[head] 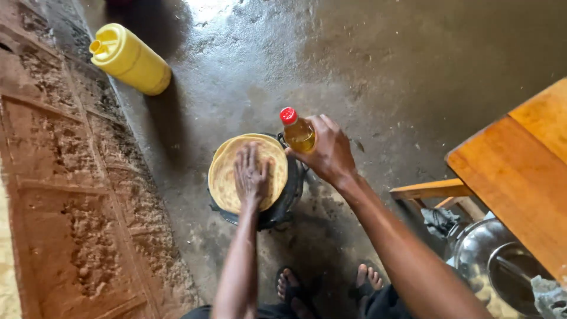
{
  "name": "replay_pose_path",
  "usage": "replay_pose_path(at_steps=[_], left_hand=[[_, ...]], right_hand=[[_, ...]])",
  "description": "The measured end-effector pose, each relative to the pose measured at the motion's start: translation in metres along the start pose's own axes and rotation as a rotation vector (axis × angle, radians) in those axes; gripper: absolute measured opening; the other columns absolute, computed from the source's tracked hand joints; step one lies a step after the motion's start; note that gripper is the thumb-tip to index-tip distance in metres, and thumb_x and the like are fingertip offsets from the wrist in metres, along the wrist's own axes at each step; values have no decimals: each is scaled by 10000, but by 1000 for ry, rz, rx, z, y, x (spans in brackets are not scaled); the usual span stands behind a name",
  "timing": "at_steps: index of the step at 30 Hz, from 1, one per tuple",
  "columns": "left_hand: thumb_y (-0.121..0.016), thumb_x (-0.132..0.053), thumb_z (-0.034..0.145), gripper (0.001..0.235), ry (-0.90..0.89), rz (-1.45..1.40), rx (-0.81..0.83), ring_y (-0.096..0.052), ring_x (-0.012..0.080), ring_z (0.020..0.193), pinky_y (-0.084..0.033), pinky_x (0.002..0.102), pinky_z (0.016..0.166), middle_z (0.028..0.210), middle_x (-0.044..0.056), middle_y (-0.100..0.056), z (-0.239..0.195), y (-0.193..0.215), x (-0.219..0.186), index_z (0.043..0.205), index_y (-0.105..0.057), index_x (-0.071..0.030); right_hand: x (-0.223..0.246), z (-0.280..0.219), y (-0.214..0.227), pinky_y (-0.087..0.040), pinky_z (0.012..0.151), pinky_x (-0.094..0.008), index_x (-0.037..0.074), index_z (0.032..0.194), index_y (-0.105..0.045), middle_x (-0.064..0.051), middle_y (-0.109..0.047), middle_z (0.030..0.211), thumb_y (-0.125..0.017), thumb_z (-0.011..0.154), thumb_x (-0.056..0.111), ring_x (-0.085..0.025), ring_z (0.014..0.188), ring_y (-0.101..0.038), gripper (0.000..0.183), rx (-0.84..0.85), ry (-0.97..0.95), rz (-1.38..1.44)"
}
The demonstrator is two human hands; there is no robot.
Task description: Cooking flatbread on a portable stove by flipping it and applying oil.
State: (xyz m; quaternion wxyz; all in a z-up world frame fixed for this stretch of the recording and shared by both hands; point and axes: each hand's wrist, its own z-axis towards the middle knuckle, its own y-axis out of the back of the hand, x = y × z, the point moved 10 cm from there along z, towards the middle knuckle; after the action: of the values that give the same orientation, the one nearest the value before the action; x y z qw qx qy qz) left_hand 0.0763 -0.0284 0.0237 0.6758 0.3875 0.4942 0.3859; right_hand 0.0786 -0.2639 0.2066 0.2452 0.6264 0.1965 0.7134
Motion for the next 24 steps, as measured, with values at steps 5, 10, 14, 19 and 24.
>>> replay_pose_path(at_steps=[5,10,14,19,24], left_hand=[[-575,-588,1048,705,132,-134,-33,-401,448,1533,-334,622,1219,1710,110,-427,2,-20,16,1648,-472,-232],[-647,-541,991,711,-17,144,-46,-555,389,1453,-407,533,1216,1585,175,-595,-1,-14,29,1584,-584,-154],[-414,-615,1028,826,359,-156,48,-152,419,1639,-110,661,1262,1800,143,-165,-2,-26,20,1716,-256,-186],[-488,-615,964,858,32,-12,140,-220,360,1635,-119,551,1311,1785,102,-263,15,-28,2,1689,-359,-174],[-237,-693,1021,918,465,-255,84,-18,379,1660,45,616,1280,1797,149,-33,18,-9,3,1722,-146,-108]], right_hand=[[7,12,4,-559,965,-521,73,1168,-678,-160,-685,1039,-974,678,312,-418,1048,-693,620,3,57,-7],[-10,7,-3,-561,983,-508,88,1152,-674,-143,-671,1049,-978,630,306,-407,1068,-685,642,-20,19,-19],[-7,10,-5,-513,866,-445,69,1175,-693,-131,-721,1067,-946,669,448,-347,999,-675,681,-66,101,-48],[-9,5,0,-526,821,-445,77,1139,-660,-108,-683,1057,-930,694,453,-307,960,-654,642,7,-14,-43],[-14,15,7,-519,809,-435,110,1147,-669,-75,-684,1051,-969,659,369,-298,948,-668,628,-37,9,-30]])
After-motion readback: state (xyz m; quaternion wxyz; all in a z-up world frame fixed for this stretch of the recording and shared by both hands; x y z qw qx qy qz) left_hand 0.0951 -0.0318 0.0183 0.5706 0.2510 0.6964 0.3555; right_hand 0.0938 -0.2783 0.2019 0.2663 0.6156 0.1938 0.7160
